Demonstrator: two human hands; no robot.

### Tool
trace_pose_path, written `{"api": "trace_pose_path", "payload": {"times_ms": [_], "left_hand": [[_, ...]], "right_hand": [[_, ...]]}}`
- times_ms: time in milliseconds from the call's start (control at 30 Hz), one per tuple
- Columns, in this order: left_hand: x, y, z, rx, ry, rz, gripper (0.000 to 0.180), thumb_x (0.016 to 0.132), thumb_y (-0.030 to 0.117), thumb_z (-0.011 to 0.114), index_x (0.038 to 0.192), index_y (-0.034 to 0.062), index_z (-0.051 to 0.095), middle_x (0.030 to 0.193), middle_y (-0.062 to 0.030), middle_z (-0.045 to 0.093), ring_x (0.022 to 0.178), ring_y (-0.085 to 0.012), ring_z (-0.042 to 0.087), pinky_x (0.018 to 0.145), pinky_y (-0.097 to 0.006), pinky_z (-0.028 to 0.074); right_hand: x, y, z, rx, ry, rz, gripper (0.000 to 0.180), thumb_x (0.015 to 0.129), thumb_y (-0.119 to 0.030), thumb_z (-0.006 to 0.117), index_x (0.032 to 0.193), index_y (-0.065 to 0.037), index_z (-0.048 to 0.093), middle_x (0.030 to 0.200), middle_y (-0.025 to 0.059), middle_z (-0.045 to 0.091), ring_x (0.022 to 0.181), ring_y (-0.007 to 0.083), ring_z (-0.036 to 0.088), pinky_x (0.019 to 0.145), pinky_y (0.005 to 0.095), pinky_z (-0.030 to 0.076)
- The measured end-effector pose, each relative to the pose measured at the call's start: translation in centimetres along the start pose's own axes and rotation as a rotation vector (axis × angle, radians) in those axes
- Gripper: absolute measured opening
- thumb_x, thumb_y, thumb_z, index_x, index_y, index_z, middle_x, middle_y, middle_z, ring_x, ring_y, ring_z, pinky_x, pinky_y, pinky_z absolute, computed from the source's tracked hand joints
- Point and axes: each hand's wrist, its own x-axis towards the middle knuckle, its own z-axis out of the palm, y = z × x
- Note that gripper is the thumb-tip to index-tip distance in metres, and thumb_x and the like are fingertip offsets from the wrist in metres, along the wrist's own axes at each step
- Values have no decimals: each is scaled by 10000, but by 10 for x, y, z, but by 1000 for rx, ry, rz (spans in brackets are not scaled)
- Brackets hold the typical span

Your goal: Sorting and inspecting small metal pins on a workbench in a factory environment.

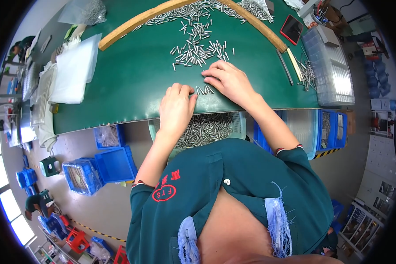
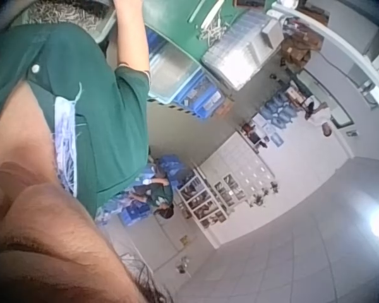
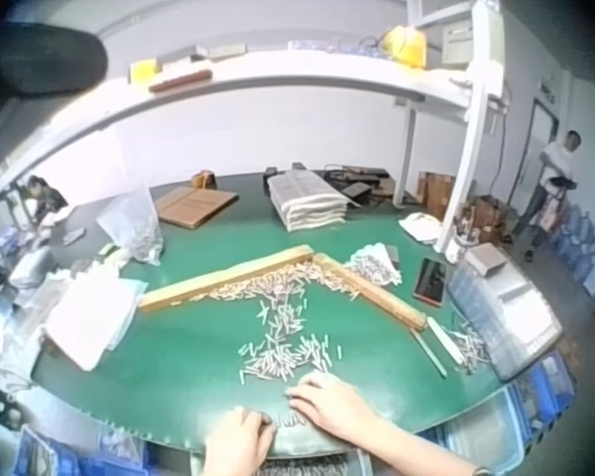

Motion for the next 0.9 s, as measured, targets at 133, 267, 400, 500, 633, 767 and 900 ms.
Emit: {"api": "trace_pose_path", "payload": {"times_ms": [133, 267, 400, 500, 633, 767, 900], "left_hand": [[0, -2, -1, -28, -33, 14, 164, 782, 153, 685, 902, 62, 619, 905, -91, 567, 882, -268, 571, 746, -389, 478], [2, -2, 2, -57, -34, 44, 171, 779, 143, 685, 915, 61, 621, 896, -92, 558, 883, -273, 569, 757, -389, 476], [6, -1, 3, -81, -51, 58, 186, 780, 134, 681, 942, 68, 620, 890, -90, 553, 886, -272, 564, 767, -394, 472], [10, 2, 3, -134, -78, 90, 158, 789, 133, 675, 932, 84, 629, 914, -75, 575, 887, -264, 569, 770, -374, 474], [11, 0, 5, -127, -72, 165, 145, 799, 132, 663, 936, 94, 631, 911, -63, 578, 878, -261, 566, 767, -373, 469], [7, -2, 0, -120, -104, 184, 131, 810, 133, 650, 931, 91, 623, 890, -55, 574, 873, -255, 563, 761, -379, 460], [3, -5, 3, -193, -86, 160, 118, 812, 126, 639, 918, 80, 612, 861, -55, 576, 858, -266, 563, 764, -392, 454]], "right_hand": [[-1, 5, -5, -95, -43, 4, 131, 835, -132, 625, 957, -99, 659, 941, 53, 614, 880, 242, 616, 760, 344, 497], [-12, 5, -17, -39, -117, 18, 102, 833, -117, 618, 918, -73, 654, 925, 64, 619, 875, 248, 618, 748, 341, 500], [-13, -7, -24, 81, -277, 69, 135, 830, -110, 627, 956, -71, 656, 940, 59, 615, 871, 227, 622, 750, 332, 501], [-12, -13, -23, 89, -265, 95, 176, 825, -142, 648, 992, -85, 655, 972, 52, 602, 901, 223, 614, 764, 335, 499], [-13, -9, -12, -22, -229, -17, 230, 817, -196, 670, 1027, -102, 653, 1002, 40, 590, 949, 221, 596, 787, 337, 494], [-16, -10, -10, -18, -252, -5, 250, 805, -221, 684, 1026, -107, 655, 1002, 29, 587, 959, 229, 593, 787, 340, 496], [-15, -18, -8, -30, -200, -64, 256, 792, -240, 695, 1017, -122, 664, 996, 13, 589, 922, 215, 596, 753, 336, 502]]}}
